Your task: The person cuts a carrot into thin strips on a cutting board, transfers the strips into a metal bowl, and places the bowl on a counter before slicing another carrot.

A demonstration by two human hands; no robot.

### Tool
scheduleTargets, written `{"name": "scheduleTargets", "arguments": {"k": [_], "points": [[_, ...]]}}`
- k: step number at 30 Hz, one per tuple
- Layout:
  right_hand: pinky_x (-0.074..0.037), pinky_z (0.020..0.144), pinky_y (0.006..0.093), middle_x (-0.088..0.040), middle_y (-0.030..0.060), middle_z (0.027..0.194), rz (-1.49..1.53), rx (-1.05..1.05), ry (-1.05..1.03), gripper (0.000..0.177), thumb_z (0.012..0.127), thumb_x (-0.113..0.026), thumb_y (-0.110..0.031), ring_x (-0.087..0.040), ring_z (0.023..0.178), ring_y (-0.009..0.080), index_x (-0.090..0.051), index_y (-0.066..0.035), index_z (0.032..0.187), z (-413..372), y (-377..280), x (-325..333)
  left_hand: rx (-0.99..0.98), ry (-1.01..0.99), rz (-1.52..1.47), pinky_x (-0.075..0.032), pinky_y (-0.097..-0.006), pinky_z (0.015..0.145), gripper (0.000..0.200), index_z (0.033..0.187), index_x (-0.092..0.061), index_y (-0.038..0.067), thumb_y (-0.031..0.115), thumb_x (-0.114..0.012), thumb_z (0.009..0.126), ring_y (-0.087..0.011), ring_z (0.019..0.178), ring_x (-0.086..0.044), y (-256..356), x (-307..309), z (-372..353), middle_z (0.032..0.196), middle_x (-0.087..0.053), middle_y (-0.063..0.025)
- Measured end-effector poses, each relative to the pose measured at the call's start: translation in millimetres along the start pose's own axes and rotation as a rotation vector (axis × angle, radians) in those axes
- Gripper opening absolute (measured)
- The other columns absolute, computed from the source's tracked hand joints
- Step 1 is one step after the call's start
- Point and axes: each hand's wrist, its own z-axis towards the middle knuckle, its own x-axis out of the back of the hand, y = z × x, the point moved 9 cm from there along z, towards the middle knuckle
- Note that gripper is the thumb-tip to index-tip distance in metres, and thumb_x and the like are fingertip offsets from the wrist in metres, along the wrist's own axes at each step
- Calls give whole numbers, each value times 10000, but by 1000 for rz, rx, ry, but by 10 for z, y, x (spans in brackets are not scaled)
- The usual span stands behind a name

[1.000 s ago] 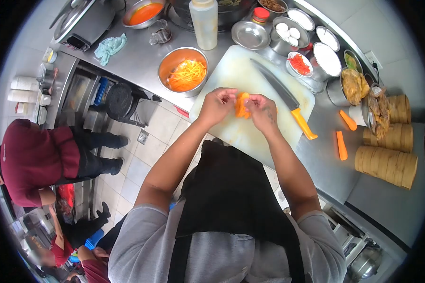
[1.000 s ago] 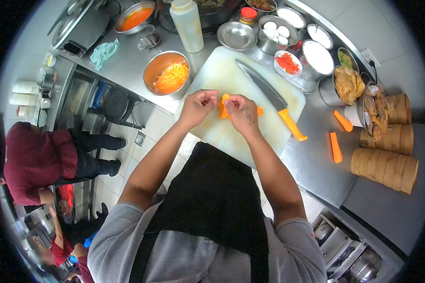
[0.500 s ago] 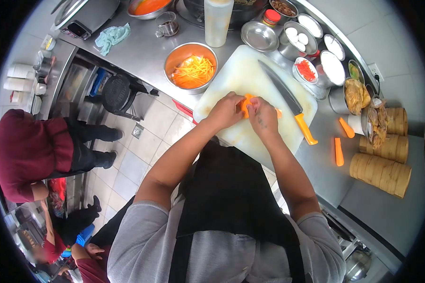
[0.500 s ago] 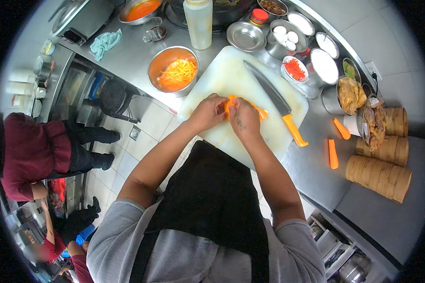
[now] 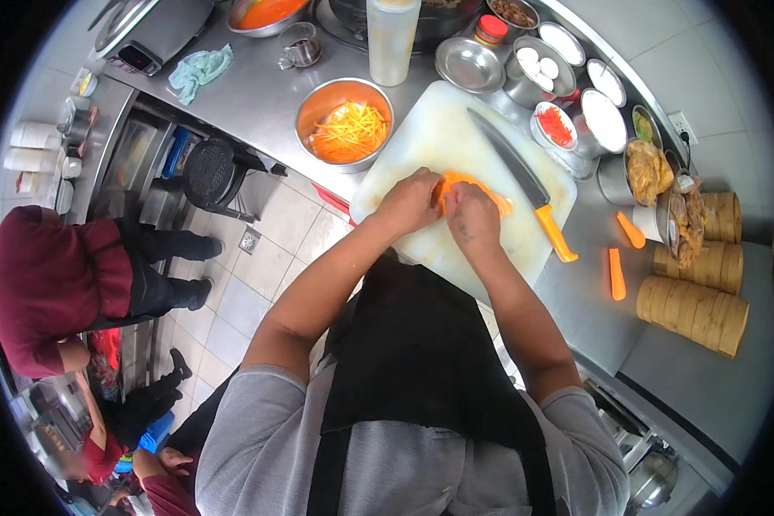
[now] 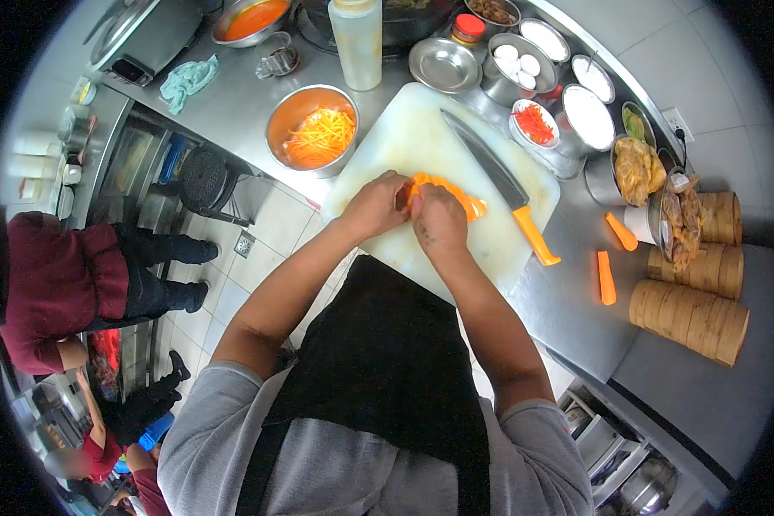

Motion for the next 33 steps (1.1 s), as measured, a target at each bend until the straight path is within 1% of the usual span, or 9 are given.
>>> {"name": "scheduleTargets", "arguments": {"k": [9, 18, 21, 23, 24, 26, 27, 29, 33], "points": [[-526, 793, 469, -599, 164, 996, -131, 47, -111, 168, 901, -647, -188, -612, 970, 342, -662, -28, 953, -66, -128, -76, -51, 9, -15, -523, -389, 734, 324, 1079, -671, 4, 77, -725, 768, -308, 794, -649, 0, 52, -12, 885, -639, -167], [-524, 780, 459, -588, 145, 957, -79, 84, -96, 158, 867, -675, -170, -605, 955, 328, -673, -43, 961, -42, -86, -31, -46, -14, -52, -532, -375, 746, 374, 1175, -673, 28, 33, -681, 802, -280, 793, -661, -90, 9, -10, 860, -655, -170], [-510, 848, 458, -609, 158, 1001, 1, 93, -76, 227, 837, -689, -135, -602, 1014, 337, -685, -38, 1042, -61, 59, 193, -42, -26, -1, -515, -400, 782, 279, 1084, -686, 23, 74, -675, 811, -315, 887, -640, -50, 12, -18, 994, -647, -165], [-493, 897, 457, -613, 165, 1049, -7, 90, -42, 302, 821, -690, -111, -594, 1049, 346, -670, -37, 1113, -73, 345, 454, -84, 71, -82, -482, -414, 948, 447, 1241, -659, 81, 173, -727, 809, -305, 1130, -587, -3, 65, -27, 1235, -602, -141], [-477, 946, 455, -616, 172, 1096, -10, 97, -14, 385, 804, -691, -87, -586, 1084, 356, -656, -35, 1184, -89, 486, 579, -85, 66, -85, -482, -414, 948, 447, 1241, -659, 81, 173, -727, 809, -305, 1130, -587, 30, 41, -10, 1235, -602, -141], [-460, 977, 451, -610, 177, 1129, -67, 174, -20, 442, 798, -677, -50, -576, 1102, 366, -625, -28, 1237, -170, 669, 707, -393, 118, 160, -409, -470, 1077, 663, 1361, -595, 128, 304, -812, 760, -333, 1266, -520, 484, 61, -31, 1413, -512, -106], [-443, 1009, 447, -604, 182, 1162, -124, 257, -24, 502, 791, -664, -14, -566, 1119, 376, -595, -21, 1289, -211, 681, 716, -399, 113, 159, -409, -470, 1077, 663, 1361, -595, 128, 304, -812, 760, -333, 1266, -520, 511, 11, 2, 1413, -512, -106], [-450, 997, 445, -598, 179, 1164, -84, 268, -86, 523, 793, -657, 5, -565, 1119, 375, -574, -15, 1309, -236, 737, 669, -455, -18, 260, -287, -502, 1166, 832, 1430, -532, 143, 453, -829, 718, -331, 1358, -428, 550, -228, 79, 1407, -516, -109], [-479, 931, 442, -605, 176, 1103, 30, 153, -230, 496, 809, -654, 25, -583, 1080, 367, -581, 0, 1299, -250, 859, 566, -480, -54, 322, -342, -468, 1143, 847, 1410, -556, 133, 447, -857, 682, -324, 1334, -447, 505, -418, 151, 1387, -527, -105]]}}
